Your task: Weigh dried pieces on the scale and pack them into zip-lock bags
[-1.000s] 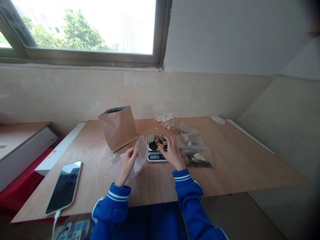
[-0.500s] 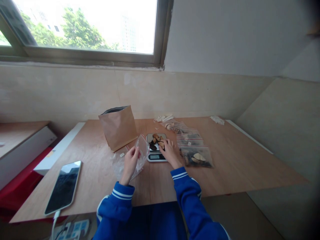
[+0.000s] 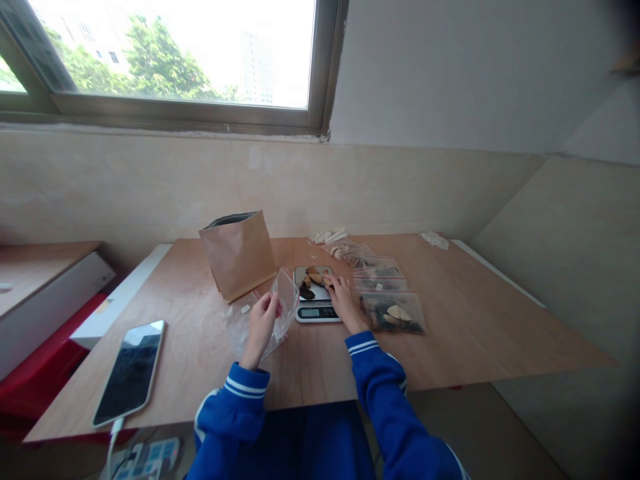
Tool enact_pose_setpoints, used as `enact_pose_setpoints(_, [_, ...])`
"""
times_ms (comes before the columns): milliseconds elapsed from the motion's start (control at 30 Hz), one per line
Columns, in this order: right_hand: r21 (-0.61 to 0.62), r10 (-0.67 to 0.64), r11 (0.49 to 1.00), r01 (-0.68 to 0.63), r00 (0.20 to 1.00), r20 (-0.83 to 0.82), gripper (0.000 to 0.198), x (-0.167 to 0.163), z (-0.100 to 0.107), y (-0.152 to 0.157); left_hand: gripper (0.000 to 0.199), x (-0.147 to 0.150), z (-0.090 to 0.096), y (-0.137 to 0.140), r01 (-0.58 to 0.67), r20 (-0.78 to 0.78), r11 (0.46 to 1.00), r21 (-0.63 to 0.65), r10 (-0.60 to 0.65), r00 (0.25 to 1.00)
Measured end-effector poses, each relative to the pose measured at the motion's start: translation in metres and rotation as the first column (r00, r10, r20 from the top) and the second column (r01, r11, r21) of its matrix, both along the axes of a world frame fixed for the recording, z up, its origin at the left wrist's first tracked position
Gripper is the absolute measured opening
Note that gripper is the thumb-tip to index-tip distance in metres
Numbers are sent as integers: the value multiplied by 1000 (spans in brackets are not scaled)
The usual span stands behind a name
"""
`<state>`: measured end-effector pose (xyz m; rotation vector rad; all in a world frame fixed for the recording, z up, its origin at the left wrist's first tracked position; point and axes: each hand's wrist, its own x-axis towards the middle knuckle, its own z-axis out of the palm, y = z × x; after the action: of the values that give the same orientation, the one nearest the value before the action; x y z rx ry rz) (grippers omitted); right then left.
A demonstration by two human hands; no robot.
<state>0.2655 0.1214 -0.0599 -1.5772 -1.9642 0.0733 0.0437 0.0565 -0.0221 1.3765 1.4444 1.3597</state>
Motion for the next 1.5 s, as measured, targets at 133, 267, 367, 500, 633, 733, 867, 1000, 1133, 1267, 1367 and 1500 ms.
enact_pose_setpoints(133, [29,6,1000,-2,991,-133,33,-8,17,-8,42,1,-2,-1,-51,-111,998,26,54,992])
enact_pose_setpoints(267, [88,167,986,-143,889,-426,30,-35,39,-22,39,4,-5,-1,-119,-348,984,130,158,924])
enact_pose_setpoints(367, [-19,269,943,-331,795,-543,27,-61,50,-31,32,8,-8,0,-128,-406,971,200,201,891])
enact_pose_setpoints(500, [-255,193,900,-354,847,-496,22,-86,51,-33,32,13,-12,-2,-81,-295,973,217,145,944])
enact_pose_setpoints(633, [-244,118,936,-253,881,-458,37,-97,49,-30,34,16,-13,-6,-101,-188,981,163,132,973])
enact_pose_setpoints(733, [-200,157,932,-302,835,-527,40,-99,54,-33,34,14,-14,-7,-133,-148,980,145,154,977])
enact_pose_setpoints(867, [-87,242,924,-371,747,-619,29,-89,62,-33,37,9,-13,-7,-157,-127,983,97,169,977])
enact_pose_setpoints(1000, [62,168,986,-156,916,-365,28,-66,51,-17,38,0,-7,-9,-218,-116,975,45,222,968])
enact_pose_setpoints(1133, [-62,87,994,-85,995,37,50,-50,21,4,38,-7,-3,-10,-235,-116,970,55,240,964])
enact_pose_setpoints(1267, [-97,180,981,-166,970,162,50,-48,4,19,38,-7,-4,-10,-237,-80,969,65,242,967])
enact_pose_setpoints(1367, [-57,239,971,-233,962,133,31,-49,3,26,39,-7,-4,-10,-243,-46,968,63,246,968])
enact_pose_setpoints(1500, [-24,294,956,-293,951,90,17,-49,2,32,38,-8,-3,-9,-235,-37,970,65,238,971])
